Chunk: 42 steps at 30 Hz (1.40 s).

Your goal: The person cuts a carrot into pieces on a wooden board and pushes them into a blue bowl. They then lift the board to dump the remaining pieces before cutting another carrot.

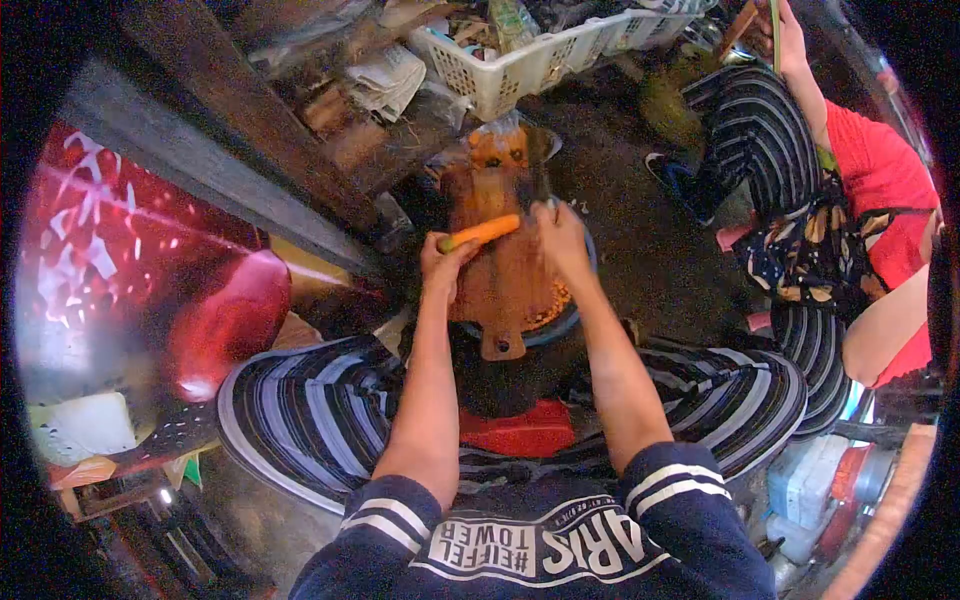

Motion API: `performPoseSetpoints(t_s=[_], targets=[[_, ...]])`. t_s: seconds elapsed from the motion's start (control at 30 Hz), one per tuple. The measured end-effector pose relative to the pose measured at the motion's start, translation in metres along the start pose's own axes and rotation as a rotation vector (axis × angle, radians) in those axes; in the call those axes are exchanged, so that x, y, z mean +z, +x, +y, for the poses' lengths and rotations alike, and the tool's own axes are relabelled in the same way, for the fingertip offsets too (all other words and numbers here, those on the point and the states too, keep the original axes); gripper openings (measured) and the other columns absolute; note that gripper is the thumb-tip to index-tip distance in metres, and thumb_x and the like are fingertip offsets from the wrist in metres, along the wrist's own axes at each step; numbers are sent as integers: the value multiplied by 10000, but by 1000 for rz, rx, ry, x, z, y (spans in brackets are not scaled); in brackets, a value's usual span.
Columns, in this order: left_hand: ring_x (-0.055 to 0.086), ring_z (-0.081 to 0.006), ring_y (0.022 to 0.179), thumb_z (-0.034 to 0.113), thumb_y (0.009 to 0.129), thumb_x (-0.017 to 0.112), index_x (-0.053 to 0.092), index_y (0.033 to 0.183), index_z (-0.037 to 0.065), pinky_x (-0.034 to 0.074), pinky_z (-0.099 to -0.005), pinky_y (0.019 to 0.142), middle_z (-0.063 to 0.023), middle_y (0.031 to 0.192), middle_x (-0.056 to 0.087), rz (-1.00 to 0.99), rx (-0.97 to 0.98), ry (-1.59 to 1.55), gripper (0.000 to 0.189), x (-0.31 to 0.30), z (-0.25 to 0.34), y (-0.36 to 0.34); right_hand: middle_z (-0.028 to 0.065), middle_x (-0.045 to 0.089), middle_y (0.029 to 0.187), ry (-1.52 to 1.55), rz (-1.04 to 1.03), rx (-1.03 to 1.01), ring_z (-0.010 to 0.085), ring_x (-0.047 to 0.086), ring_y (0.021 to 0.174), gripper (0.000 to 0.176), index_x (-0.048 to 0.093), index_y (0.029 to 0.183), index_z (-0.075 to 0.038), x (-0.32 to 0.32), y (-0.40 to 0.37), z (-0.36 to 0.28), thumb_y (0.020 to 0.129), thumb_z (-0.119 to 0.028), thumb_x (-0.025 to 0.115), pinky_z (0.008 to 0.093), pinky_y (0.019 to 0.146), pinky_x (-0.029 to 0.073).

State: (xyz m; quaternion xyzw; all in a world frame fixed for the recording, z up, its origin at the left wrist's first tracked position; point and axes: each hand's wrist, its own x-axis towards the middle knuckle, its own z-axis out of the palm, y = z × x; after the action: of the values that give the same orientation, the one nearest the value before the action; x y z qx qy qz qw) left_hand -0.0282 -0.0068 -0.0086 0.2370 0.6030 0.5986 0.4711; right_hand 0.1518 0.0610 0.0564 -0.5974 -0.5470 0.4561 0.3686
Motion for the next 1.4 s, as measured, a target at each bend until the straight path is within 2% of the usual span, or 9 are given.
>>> performPoseSetpoints(t_s=[0.03, 0.07, 0.13, 0.47, 0.57, 0.87, 1.0, 1.07, 1.4], targets=[[523, -190, 788, 65, 605, 768, 480, 831, 50, 436, -326, 686, -50, 827, 527, 67, 53, 180, 366, -2, -5, -2, 196, 570, 651, -222, -42, -85, 348, 574, 570, 300, 525, 882, 25, -3, -15, 9, 810, -266, 532, 429, 511, 457], [523, -190, 788, 65, 605, 768, 480, 831, 50, 436, -326, 686, -50, 827, 527, 63, 49, 180, 366, -5, -9, -4, 196, 570, 651, -225, -38, -81, 348, 574, 570, 300, 525, 882, 25, -3, -29, 16, 810, -266, 532, 429, 511, 457], [513, -254, 791, 85, 576, 770, 512, 817, 40, 423, -333, 694, -88, 831, 520, 63, 632, 703, 356, -11, -12, -10, 225, 559, 645, -490, -43, -381, 357, 572, 577, 261, 520, 911, 36, 4, -55, 30, 832, -213, 509, 405, 515, 454], [486, -327, 878, 32, 554, 725, 538, 873, 38, 404, -387, 771, -127, 897, 493, 30, 541, 869, 369, -11, -9, -19, 251, 577, 718, -518, -90, -359, 429, 566, 700, 253, 519, 882, 32, 11, -104, -2, 823, -214, 514, 479, 619, 459], [469, -338, 887, 41, 568, 710, 529, 869, 41, 393, -398, 783, -131, 897, 488, 73, 608, 956, 351, -8, -12, -24, 253, 584, 729, -648, -136, -204, 418, 575, 714, 282, 534, 884, 29, 12, -105, 0, 820, -245, 521, 477, 638, 467], [458, -346, 880, 35, 565, 697, 532, 865, 52, 378, -408, 776, -142, 877, 494, 25, 596, 894, 343, -11, -17, -29, 258, 583, 710, -596, -81, -305, 405, 585, 715, 308, 592, 770, 40, 10, -115, -4, 815, -259, 531, 467, 658, 475], [458, -345, 880, 16, 571, 687, 547, 870, 48, 377, -407, 783, -141, 875, 505, 34, 635, 817, 332, -7, -12, -38, 226, 603, 774, -686, -228, -216, 402, 579, 729, 288, 596, 891, 5, 12, -111, 5, 829, -253, 486, 487, 681, 465], [458, -346, 880, 10, 570, 684, 552, 869, 46, 376, -408, 783, -143, 880, 507, 28, 623, 808, 329, -8, -11, -40, 260, 582, 718, -681, -167, -215, 396, 591, 704, 307, 600, 776, 40, 17, -111, 8, 822, -252, 517, 462, 641, 479], [455, -352, 888, 11, 573, 681, 538, 842, 41, 376, -414, 786, -141, 858, 499, 45, 584, 817, 306, -6, -26, -31, 234, 601, 754, -813, -233, -176, 386, 595, 754, 310, 621, 768, 30, 33, -86, 24, 826, -241, 481, 456, 695, 471]])
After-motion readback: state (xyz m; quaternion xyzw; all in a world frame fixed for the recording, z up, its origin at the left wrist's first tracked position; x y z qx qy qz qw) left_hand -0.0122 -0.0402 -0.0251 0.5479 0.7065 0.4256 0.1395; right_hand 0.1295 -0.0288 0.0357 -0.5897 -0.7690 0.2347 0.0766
